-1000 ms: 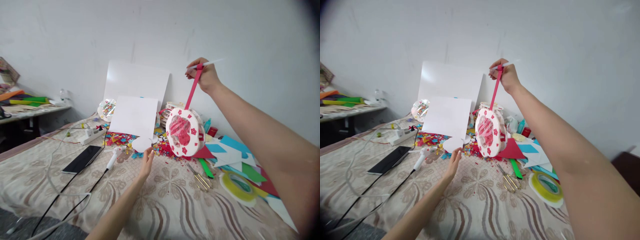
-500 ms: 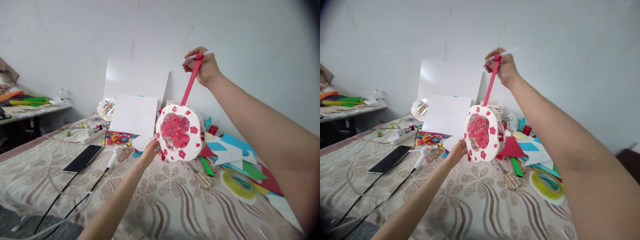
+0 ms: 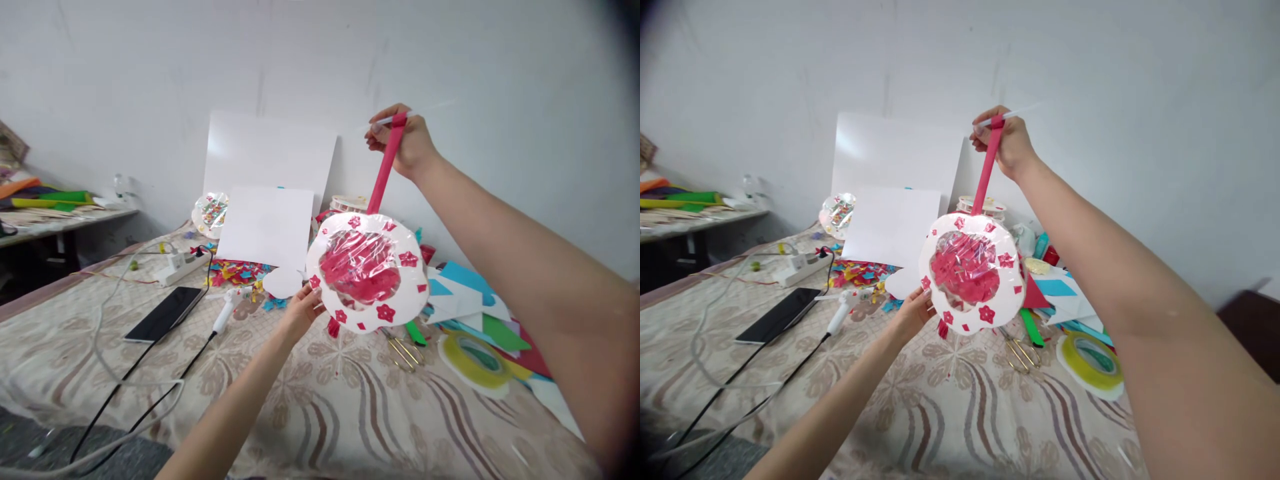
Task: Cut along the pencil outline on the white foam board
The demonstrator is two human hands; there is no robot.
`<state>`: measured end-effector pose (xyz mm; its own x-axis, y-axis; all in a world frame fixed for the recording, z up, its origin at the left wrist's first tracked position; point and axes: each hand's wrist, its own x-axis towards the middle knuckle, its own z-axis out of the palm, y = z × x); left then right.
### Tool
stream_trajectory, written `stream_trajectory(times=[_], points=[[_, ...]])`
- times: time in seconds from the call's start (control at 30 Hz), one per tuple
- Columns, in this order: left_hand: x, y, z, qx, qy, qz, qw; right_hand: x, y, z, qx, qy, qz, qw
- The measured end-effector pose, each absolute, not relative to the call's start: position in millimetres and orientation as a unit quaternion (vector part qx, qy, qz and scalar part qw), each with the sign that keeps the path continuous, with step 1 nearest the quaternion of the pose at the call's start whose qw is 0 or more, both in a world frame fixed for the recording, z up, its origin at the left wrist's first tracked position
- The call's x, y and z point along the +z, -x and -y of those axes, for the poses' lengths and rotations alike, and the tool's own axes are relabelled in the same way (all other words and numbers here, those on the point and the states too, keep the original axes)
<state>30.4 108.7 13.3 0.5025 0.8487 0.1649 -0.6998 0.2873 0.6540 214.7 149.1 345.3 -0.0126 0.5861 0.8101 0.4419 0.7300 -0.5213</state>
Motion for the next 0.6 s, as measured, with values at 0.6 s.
stream_trajectory(times=[0.6], points=[[-4.3, -20.4, -102.9, 0.504, -0.324, -0.127, 0.790, 315.7, -214.3, -171.5, 0.128, 0.354, 0.694, 0.614]])
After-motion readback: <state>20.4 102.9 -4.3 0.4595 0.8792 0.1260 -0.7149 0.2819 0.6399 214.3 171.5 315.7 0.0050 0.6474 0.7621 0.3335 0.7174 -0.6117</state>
